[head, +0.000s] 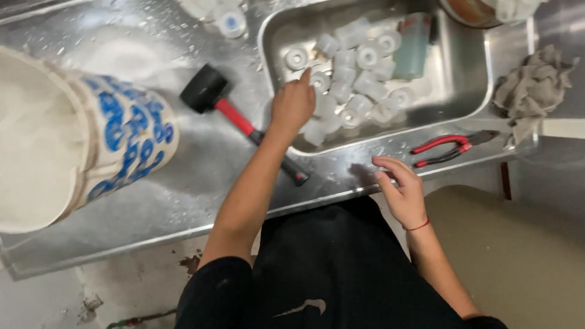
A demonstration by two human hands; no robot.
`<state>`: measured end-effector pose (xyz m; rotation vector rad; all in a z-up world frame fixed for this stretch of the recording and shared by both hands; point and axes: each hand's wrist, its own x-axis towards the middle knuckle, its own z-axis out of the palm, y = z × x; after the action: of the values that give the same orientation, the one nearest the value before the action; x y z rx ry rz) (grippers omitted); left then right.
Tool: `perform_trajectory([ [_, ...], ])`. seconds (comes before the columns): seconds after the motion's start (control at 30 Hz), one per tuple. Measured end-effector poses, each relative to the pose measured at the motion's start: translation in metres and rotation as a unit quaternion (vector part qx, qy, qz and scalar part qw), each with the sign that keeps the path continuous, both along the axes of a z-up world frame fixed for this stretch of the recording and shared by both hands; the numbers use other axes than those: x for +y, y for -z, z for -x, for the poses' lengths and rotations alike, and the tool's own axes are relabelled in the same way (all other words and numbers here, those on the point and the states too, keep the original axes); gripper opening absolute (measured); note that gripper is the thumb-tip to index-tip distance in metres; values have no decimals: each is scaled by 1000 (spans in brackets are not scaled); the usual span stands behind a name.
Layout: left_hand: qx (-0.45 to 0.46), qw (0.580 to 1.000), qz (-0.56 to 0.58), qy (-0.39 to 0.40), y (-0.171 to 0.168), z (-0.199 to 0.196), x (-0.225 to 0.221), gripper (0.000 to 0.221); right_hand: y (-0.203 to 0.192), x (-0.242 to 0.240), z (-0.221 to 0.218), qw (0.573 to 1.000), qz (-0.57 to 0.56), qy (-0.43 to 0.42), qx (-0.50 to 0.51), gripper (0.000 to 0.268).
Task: The person is cleaning plastic bottle caps in a sink and transferring them to a bucket.
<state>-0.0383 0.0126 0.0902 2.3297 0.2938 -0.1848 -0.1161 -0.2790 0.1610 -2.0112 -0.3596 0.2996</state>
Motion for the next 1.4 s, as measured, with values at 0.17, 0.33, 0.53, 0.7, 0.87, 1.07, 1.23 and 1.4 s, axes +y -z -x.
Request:
perform_trajectory([
  [0.17,137,980,-129,-72,176,-75,3,45,3,-60,-47,998,30,25,-56,19],
  [0.33,102,970,-157,-156,125,-71,-8,36,-22,-95,-172,990,43,33,-127,18],
  [0.53,-59,964,-107,-236,41,-15,-55,37,-3,-109,-394,938,98,56,-327,9],
  [0.7,24,955,7,-297,-25,54,-95,37,113,-133,-550,851,347,113,-378,14],
  [0.87,29,879,192,-436,-22,118,-111,28,117,-124,-573,762,554,77,-326,18],
  [1.07,-79,819,389,-415,-16,124,-113,38,88,-139,-577,729,574,66,-367,24],
  [1.23,-83,806,455,-370,-44,98,-103,58,-18,-84,-396,994,7,-16,-109,17],
  [1.4,-75,749,562,-343,-37,92,-96,41,-9,-8,-199,991,-72,-99,46,20],
])
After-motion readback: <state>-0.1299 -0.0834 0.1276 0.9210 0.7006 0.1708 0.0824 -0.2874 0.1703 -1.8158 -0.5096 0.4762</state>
